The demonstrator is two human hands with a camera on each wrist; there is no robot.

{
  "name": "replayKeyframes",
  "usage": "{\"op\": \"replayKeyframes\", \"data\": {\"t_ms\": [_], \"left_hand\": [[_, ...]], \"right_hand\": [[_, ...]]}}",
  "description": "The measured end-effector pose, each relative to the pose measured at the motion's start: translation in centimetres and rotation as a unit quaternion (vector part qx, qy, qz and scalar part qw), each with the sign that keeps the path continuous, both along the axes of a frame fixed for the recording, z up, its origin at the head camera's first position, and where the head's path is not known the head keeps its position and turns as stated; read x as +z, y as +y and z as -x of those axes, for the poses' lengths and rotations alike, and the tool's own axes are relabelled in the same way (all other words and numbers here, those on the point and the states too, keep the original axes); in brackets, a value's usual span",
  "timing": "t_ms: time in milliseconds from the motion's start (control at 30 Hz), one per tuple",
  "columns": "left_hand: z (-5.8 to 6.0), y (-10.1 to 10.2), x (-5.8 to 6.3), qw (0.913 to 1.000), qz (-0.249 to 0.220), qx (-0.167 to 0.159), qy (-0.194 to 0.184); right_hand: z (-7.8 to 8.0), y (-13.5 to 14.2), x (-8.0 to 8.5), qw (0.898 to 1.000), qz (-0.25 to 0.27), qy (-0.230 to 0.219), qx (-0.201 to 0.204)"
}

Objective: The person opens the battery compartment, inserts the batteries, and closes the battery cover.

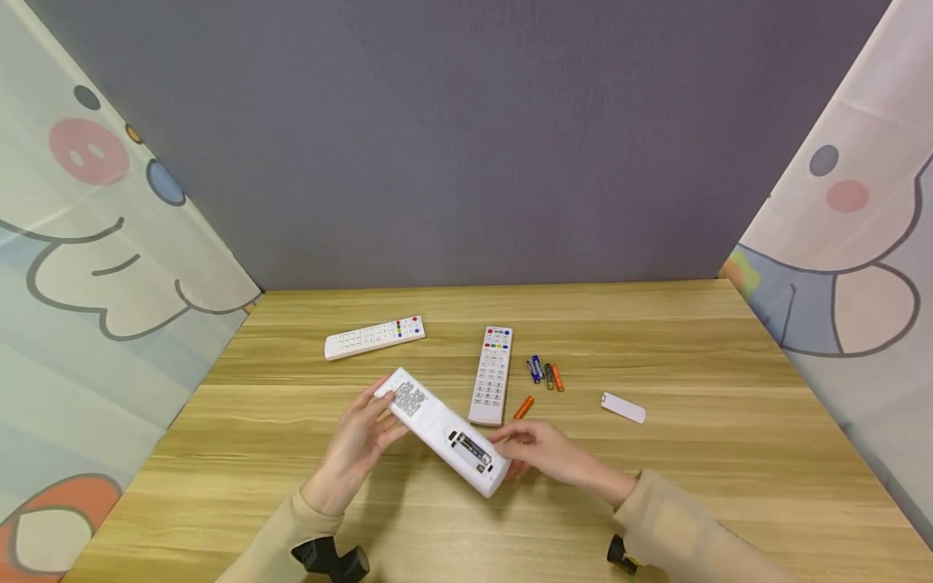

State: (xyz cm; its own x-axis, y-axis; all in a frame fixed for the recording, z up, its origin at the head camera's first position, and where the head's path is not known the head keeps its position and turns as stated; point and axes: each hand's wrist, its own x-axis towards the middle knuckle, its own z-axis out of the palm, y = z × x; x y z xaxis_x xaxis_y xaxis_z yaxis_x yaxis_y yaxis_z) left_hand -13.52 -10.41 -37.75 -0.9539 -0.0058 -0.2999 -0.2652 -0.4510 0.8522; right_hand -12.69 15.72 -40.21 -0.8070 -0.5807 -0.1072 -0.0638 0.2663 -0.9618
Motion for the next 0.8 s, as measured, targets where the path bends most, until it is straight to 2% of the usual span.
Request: {"op": "replayKeyframes", "data": {"t_ms": [100,300,600,800], "left_hand": [[0.0,-0.1,-0.1,1.0000,-0.004,0.002,0.000],[-0.2,-0.4,-0.2,1.0000,-0.007,0.005,-0.001],[-0.3,-0.8,-0.5,1.0000,-0.004,0.006,-0.003],[-0.3,-0.9,-0.6,1.0000,-0.003,0.008,-0.001]], "right_hand": [[0.8,0.6,-0.1,1.000,-0.010,0.009,0.014],[2.4,1.9,-0.1,0.999,-0.038,0.021,0.004],[4.4,3.5,-0.6,0.993,-0.103,0.042,-0.033],[5.4,4.2,-0.5,0.989,-0.124,0.037,-0.069]]}}
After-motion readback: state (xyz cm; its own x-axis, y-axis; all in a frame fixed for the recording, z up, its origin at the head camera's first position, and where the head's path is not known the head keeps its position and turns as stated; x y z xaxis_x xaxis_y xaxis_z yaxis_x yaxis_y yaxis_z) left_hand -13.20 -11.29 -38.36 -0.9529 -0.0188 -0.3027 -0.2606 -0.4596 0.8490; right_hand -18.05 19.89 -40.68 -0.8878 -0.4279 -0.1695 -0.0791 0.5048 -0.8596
